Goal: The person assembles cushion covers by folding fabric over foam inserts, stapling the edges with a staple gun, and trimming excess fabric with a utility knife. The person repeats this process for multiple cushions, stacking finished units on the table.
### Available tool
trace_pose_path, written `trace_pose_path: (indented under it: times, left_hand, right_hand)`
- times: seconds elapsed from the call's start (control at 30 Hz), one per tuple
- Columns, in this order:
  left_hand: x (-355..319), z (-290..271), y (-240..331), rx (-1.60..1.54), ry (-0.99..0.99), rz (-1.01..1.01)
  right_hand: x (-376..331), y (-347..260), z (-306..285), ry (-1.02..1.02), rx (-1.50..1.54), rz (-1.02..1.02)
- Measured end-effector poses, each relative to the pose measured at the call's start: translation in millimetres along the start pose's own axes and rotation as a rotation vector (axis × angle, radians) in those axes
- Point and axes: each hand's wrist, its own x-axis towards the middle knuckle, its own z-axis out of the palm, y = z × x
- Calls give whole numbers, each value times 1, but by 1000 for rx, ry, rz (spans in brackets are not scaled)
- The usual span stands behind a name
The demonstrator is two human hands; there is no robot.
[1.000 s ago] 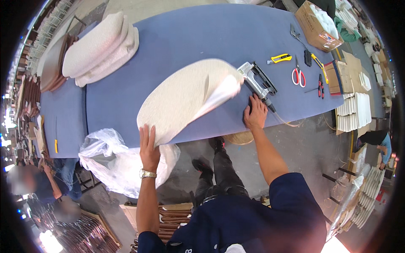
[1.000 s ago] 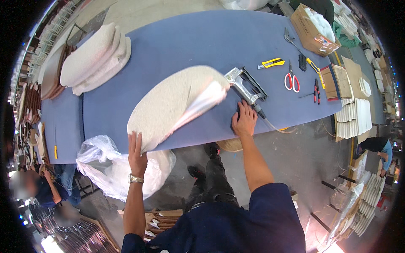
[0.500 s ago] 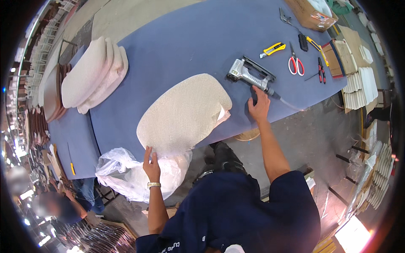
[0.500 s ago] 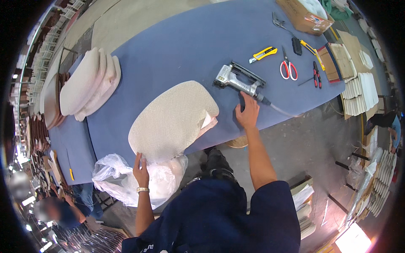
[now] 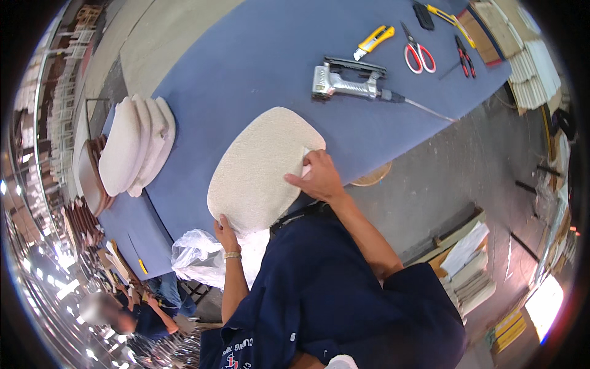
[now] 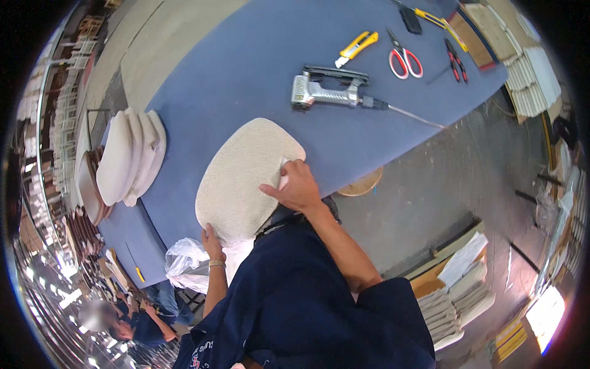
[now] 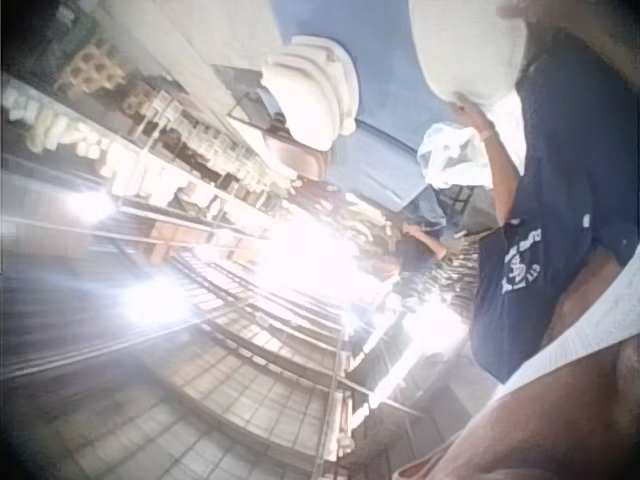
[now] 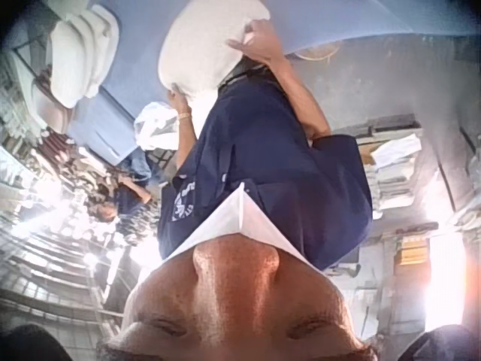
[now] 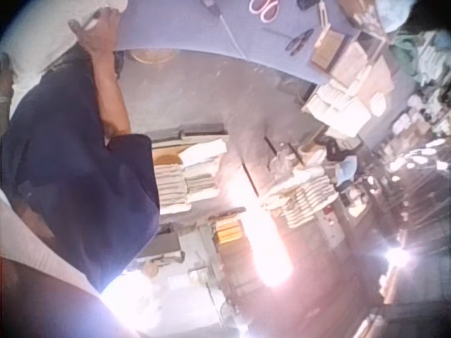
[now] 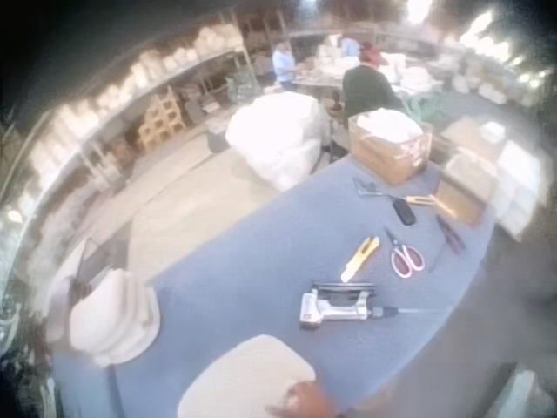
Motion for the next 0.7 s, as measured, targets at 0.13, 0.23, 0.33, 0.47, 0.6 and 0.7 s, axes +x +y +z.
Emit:
trace_pose_path:
  times: [0.13,0.23,0.33,0.47,0.6,0.7]
  left_hand:
    - [11,9,5,175,7,61]
    - [31,-5,-19,270,-40,178]
    - [67,-29,-31,461,-71,234]
    - [50,-24,5,409,-253,155]
    - [68,-40,-13,282,-335,121]
    - [65,-41,-20,237,-355,185]
  right_hand:
    - [8,44,26,73,21,-8]
    - [15,65,32,16,93,-30]
    - [15,67,40,95,193,-98]
    - [11,50,37,138,115,33]
    - [3,36,52,232,93,94]
    - [3,38,57,282,82,118]
